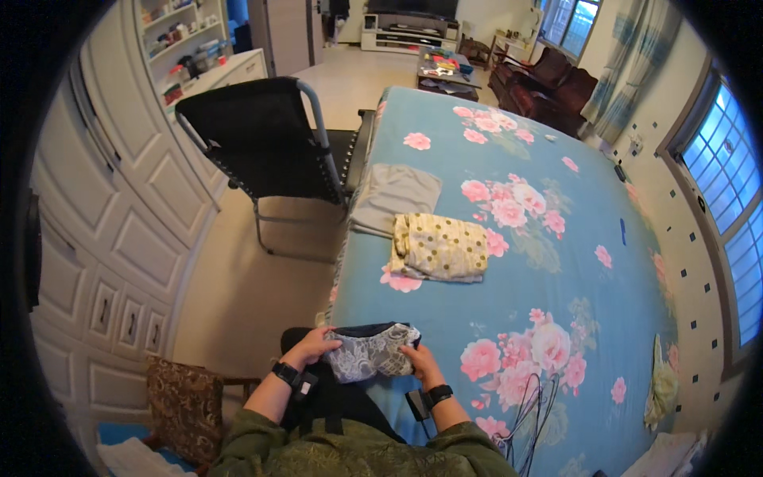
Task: The person folds a garment by hand on a bed, places it into a cabinet drawer, and then moves other garments from the bed into different closet shelves before laying out a patterned top.
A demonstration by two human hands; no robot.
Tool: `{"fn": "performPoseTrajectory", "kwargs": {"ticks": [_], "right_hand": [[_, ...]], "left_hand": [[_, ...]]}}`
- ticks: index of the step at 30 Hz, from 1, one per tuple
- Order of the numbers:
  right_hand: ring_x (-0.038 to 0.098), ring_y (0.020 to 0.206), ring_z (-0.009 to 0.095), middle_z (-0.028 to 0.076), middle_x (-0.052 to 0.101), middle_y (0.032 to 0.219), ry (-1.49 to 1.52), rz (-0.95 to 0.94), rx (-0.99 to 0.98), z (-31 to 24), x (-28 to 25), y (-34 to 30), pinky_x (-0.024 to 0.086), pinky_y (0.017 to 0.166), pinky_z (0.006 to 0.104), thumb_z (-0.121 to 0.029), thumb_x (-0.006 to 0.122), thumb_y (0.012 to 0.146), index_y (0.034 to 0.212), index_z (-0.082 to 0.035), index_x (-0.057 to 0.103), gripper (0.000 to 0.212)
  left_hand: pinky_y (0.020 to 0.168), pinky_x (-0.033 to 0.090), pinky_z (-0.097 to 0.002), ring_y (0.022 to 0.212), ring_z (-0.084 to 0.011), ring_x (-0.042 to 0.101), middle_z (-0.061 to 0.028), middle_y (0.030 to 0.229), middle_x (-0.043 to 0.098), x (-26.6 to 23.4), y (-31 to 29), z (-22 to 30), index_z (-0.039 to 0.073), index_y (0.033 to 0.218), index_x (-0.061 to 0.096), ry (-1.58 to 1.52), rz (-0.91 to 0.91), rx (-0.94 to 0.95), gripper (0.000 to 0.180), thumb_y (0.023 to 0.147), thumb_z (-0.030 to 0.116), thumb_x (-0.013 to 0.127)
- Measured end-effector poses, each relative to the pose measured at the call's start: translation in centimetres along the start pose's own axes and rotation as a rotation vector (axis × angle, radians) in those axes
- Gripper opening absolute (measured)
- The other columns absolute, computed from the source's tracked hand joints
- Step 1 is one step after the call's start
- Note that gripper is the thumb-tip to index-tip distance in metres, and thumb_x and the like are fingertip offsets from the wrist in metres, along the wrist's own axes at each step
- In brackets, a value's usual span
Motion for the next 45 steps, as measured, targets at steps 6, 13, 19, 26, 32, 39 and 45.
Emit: {"fn": "performPoseTrajectory", "kwargs": {"ticks": [6,13,19,26,32,39,45], "right_hand": [[0.055,0.082,0.022,0.010,0.054,0.098,0.060,-0.060,-0.170,-1.3,2.2,-0.3,0.047,0.071,0.0345,-0.008,0.052,0.075,0.110,0.000,0.043,0.037],[0.057,0.081,0.024,0.013,0.055,0.096,0.103,-0.113,-0.166,-1.7,5.1,-2.0,0.048,0.071,0.0351,-0.006,0.049,0.074,0.109,0.002,0.043,0.036],[0.058,0.075,0.024,0.015,0.056,0.092,0.012,-0.103,-0.104,-1.8,8.5,-1.3,0.050,0.066,0.0342,-0.005,0.050,0.073,0.104,0.004,0.045,0.033],[0.058,0.076,0.026,0.014,0.056,0.092,-0.042,-0.084,0.035,-0.9,12.8,2.5,0.049,0.068,0.0388,-0.003,0.048,0.072,0.101,0.003,0.046,0.030],[0.056,0.082,0.022,0.011,0.055,0.095,-0.124,-0.171,0.166,2.6,17.7,7.3,0.047,0.074,0.0351,-0.007,0.052,0.074,0.108,0.002,0.042,0.037],[0.032,0.032,0.004,-0.006,0.044,0.050,-0.497,0.186,0.300,3.8,28.8,9.2,0.018,0.028,0.0184,-0.020,0.052,0.075,0.079,-0.011,0.054,0.010],[0.025,0.031,0.005,-0.007,0.033,0.045,-0.623,0.074,0.254,2.4,40.8,9.5,0.016,0.030,0.0203,-0.020,0.050,0.077,0.067,-0.014,0.047,0.013]], "left_hand": [[0.077,0.043,-0.0327,0.085,-0.0192,0.054,-0.0087,0.095,0.054,0.2,-2.9,3.1,0.003,0.105,0.046,-0.455,0.020,0.135,0.038,0.071,0.012,0.062],[0.082,0.042,-0.0335,0.090,-0.0195,0.053,-0.0084,0.100,0.055,0.5,-5.9,-0.3,0.003,0.104,0.048,-0.685,-0.082,0.116,0.031,0.076,0.014,0.056],[0.082,0.041,-0.0335,0.088,-0.0192,0.054,-0.0081,0.099,0.055,-3.0,-6.9,-2.1,0.003,0.104,0.048,-0.758,0.000,0.165,0.027,0.079,0.011,0.051],[0.075,0.046,-0.0324,0.080,-0.0189,0.057,-0.0092,0.093,0.057,-8.2,-9.5,-1.1,0.001,0.100,0.050,-0.860,0.177,0.130,0.023,0.080,0.011,0.050],[0.066,0.046,-0.0278,0.073,-0.0143,0.057,-0.0057,0.084,0.060,-13.4,-12.5,-0.8,0.001,0.094,0.054,-0.946,0.225,0.074,0.027,0.077,0.022,0.057],[0.063,0.039,-0.0257,0.070,-0.0142,0.054,-0.0035,0.080,0.059,-24.0,-13.6,0.2,0.000,0.087,0.057,-0.983,0.299,-0.110,0.028,0.076,0.026,0.056],[0.065,0.041,-0.0252,0.069,-0.0135,0.054,-0.0052,0.083,0.059,-31.9,-12.9,-7.7,0.000,0.088,0.058,-1.024,0.290,-0.101,0.022,0.078,0.019,0.051]]}}
Point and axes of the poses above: each hand's wrist, its own y-axis towards the middle knuckle, its own x-axis out of the palm, z = x × y, the point moved 4 cm from there along y, towards the middle knuckle
